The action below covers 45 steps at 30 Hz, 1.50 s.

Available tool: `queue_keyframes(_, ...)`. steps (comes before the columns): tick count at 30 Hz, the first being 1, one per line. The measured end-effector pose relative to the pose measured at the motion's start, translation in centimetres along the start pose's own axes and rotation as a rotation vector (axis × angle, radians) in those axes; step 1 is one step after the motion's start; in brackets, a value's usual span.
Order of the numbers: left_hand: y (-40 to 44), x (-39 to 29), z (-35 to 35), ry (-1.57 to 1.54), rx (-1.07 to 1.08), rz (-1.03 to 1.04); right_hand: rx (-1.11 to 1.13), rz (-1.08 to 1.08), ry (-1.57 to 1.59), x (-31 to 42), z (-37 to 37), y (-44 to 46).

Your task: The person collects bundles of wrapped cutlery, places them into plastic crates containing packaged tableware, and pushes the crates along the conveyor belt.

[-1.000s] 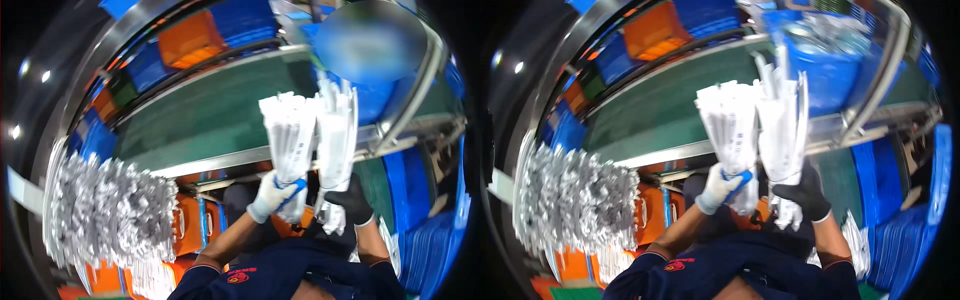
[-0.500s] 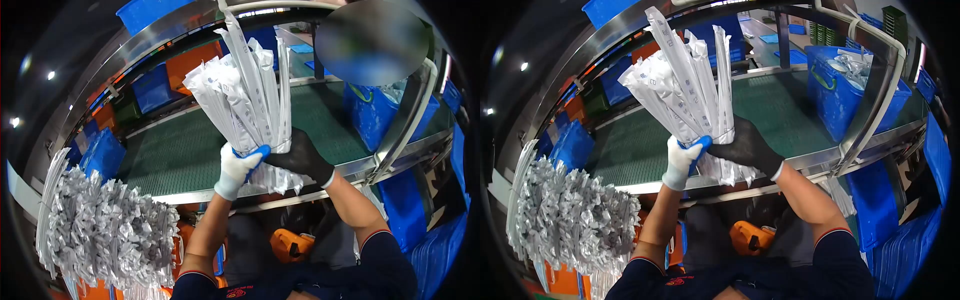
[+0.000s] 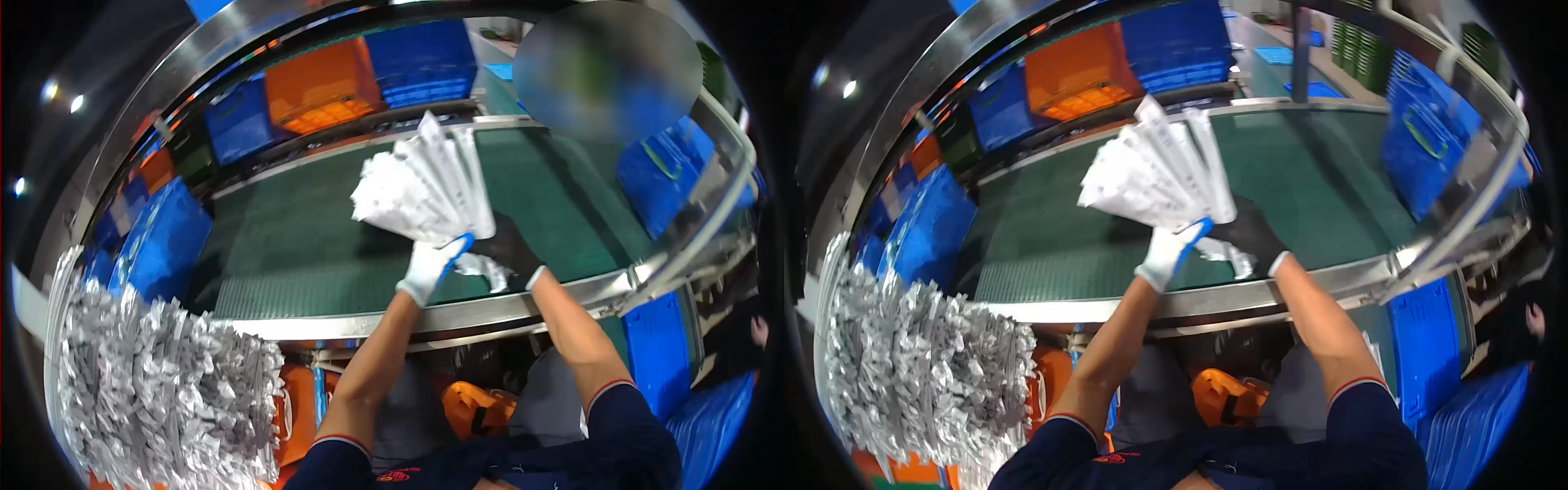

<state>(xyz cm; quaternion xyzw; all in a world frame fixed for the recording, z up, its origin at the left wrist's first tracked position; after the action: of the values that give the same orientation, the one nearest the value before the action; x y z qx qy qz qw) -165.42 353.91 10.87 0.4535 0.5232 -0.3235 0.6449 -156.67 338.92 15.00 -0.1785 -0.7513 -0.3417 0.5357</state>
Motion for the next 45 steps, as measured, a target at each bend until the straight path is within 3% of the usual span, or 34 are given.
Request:
queue_keyframes(3, 0.8, 1.2, 0.9, -0.122, -0.079, -0.212, 0.030, -0.143, -0.203, -0.5, -1.5, 1.2)
queue_keyframes(5, -0.1, -0.7, 1.8, -0.496, -0.094, -0.171, 0.104, 0.083, 0.019, 1.0, -1.4, 0.8)
queue_keyframes(7, -0.6, -0.7, 1.6, -0.635, -0.079, -0.255, 0.100, 0.381, 0.293, 4.3, -0.7, -0.5)
queue_keyframes(9, -1.7, -1.6, 1.3, -0.677, -0.021, -0.313, 0.126, 0.391, 0.349, 3.3, -0.5, -1.4)
queue_keyframes(11, -2.7, -1.4, 0.8, -0.809, 0.054, -0.398, 0.044, 0.576, 0.673, 3.0, -0.2, -2.8)
queue_keyframes(12, -3.3, -1.9, 0.6, -0.839, 0.029, -0.453, 0.080, 0.547, 0.642, 2.2, -0.5, -3.5)
queue_keyframes(14, -4.1, -3.0, -0.3, -0.820, 0.020, -0.406, 0.011, 0.576, 0.952, 2.1, 0.4, -5.3)
queue_keyframes(16, -4.5, -4.8, -1.6, -0.786, 0.025, -0.406, -0.102, 0.590, 0.927, 1.8, 0.3, -6.6)
queue_keyframes(19, -4.4, -7.8, -5.3, -0.412, -0.078, -0.410, -0.196, 0.459, 0.911, 1.0, -0.6, -8.0)
queue_keyframes(23, -5.1, -14.0, -9.9, 0.542, -0.074, -0.250, -0.264, 0.318, 0.915, -2.0, -3.1, -8.5)
queue_keyframes(24, -5.8, -14.9, -10.8, 0.588, -0.039, -0.170, -0.342, 0.371, 0.914, -1.5, -3.3, -8.9)
queue_keyframes(26, -7.6, -18.2, -10.4, 1.111, -0.062, -0.290, -0.275, 0.399, 1.084, -4.8, -4.0, -8.8)
queue_keyframes(28, -10.1, -15.9, -13.1, 1.547, -0.108, -0.312, -0.243, 0.317, 1.019, -2.4, -3.7, -8.4)
queue_keyframes(29, -11.8, -14.7, -14.1, 1.537, -0.120, -0.371, -0.143, 0.382, 1.166, -3.4, -3.2, -8.4)
queue_keyframes(31, -13.3, -11.8, -16.5, 1.648, -0.042, -0.446, -0.325, 0.361, 0.970, -1.9, -3.4, -8.3)
queue_keyframes(34, -14.6, -10.0, -16.8, 1.705, 0.073, -0.349, -0.425, 0.319, 0.868, -2.7, -3.2, -8.1)
queue_keyframes(39, -14.4, -9.4, -14.9, 1.615, 0.074, -0.364, -0.444, 0.467, 0.534, -2.9, -3.8, -8.3)
queue_keyframes(40, -14.4, -9.4, -14.9, 1.609, 0.083, -0.402, -0.456, 0.370, 0.585, -3.3, -3.4, -7.6)
queue_keyframes(45, -14.8, -8.9, -15.5, 1.754, -0.013, -0.327, -0.498, 0.361, 0.586, -2.1, -3.6, -7.9)
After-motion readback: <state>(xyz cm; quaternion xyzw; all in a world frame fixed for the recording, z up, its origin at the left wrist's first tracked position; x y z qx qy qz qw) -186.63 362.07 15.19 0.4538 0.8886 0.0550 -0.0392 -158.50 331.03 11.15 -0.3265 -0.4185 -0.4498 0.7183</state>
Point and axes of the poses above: each hand's wrist, its own y-axis towards the middle knuckle, its own z-axis out of the palm, x = y × z, the point moved 3 cm from there along y, towards the middle knuckle, and after that the axes turned 1 degree about y, right-handed, at the moved point
